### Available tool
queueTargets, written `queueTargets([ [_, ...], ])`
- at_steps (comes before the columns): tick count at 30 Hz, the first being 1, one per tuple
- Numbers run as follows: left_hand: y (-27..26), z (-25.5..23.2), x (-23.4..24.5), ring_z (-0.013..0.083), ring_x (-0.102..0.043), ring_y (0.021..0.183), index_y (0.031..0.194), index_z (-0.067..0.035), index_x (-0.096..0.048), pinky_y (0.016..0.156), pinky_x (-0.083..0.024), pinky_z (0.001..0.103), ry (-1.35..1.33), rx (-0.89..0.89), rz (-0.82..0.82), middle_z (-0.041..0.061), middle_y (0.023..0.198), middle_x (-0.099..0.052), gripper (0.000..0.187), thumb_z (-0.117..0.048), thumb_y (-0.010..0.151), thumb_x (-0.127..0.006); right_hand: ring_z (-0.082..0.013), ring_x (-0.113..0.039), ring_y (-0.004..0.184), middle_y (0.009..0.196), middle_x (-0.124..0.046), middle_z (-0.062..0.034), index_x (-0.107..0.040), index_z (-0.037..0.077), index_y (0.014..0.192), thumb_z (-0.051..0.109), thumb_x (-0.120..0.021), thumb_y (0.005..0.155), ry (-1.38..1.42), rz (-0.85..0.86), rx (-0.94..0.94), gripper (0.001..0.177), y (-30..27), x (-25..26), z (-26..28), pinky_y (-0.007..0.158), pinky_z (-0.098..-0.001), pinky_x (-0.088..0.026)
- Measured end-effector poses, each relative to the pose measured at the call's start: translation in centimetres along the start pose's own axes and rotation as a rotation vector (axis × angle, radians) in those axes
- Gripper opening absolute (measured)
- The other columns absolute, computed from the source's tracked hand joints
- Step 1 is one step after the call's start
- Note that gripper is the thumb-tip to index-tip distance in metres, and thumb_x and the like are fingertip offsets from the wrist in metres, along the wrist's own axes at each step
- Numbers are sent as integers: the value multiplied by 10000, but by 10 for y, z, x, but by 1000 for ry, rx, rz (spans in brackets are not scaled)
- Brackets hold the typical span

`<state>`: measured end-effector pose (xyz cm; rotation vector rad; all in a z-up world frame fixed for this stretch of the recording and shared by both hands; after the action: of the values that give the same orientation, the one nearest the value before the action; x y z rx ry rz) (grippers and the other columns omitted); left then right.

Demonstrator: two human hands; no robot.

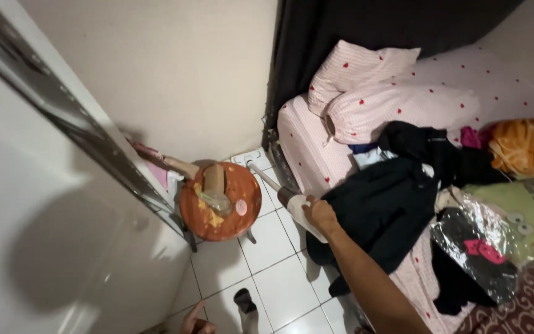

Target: The person cleans the tiled floor using a handheld vacuum cleaner, detaches the dust container, and vacuums around the furniture.

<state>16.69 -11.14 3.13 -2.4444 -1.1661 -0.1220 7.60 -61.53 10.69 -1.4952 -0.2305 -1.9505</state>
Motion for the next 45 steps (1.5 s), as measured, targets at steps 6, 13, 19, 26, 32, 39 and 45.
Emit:
queueTargets([
  [6,71,-77,11,148,-735,727,1498,-48,-424,705,-585,313,4,63,92,88,818,-768,678,-293,909,-650,-420,-720,1019,1099,-746,-217,-633,175,1288,358,-555,961,-141,-6,59,384,30,35,1,943,-510,-556],
  [13,116,-106,17,187,-725,767,1565,-94,-403,721,-578,335,-33,105,147,110,866,-749,715,-333,937,-649,-385,-718,1065,1145,-753,-144,-669,234,1200,440,-567,946,-293,120,-168,343,-34,119,-12,960,-497,-564],
  [19,121,-160,1,163,-693,888,1534,-80,-408,837,-527,325,-44,200,269,91,934,-733,645,-278,953,-606,-428,-715,1026,1051,-751,-234,-637,222,1298,424,-560,981,-130,87,-262,383,-39,55,-1,942,-489,-573],
  [26,105,-214,-7,131,-624,907,1536,-72,-412,821,-505,281,-76,193,283,70,958,-683,625,-243,961,-585,-447,-705,1027,1072,-745,-225,-617,222,1302,411,-580,953,-88,93,-333,399,-93,55,-63,937,-506,-561],
  [32,80,-210,-18,126,-616,887,1542,-70,-399,817,-506,254,-104,189,285,67,949,-660,621,-213,971,-595,-409,-709,1021,1071,-754,-171,-650,223,1259,404,-601,920,-192,132,-340,388,-164,95,-77,932,-498,-552],
  [39,32,-218,-24,131,-613,883,1546,-39,-399,849,-515,265,-193,-16,283,82,960,-641,627,-219,976,-589,-427,-711,973,1003,-738,-254,-719,128,1206,327,-629,898,88,-78,-161,377,-127,11,-65,900,-474,-570],
  [45,-24,-216,-2,129,-646,948,1534,-30,-377,879,-510,277,-142,-68,212,71,1013,-698,621,-221,976,-572,-452,-697,983,1023,-730,-255,-712,167,1226,321,-629,894,21,-15,-251,375,-188,-2,-109,924,-499,-550],
])
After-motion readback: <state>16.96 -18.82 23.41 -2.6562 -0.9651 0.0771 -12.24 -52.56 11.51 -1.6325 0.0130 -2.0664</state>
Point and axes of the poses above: each hand's wrist, its own y-axis towards the middle knuckle, its own x-axis out of the back of the hand, z = x × y, the point moved 3 cm from there along y, towards the middle knuckle
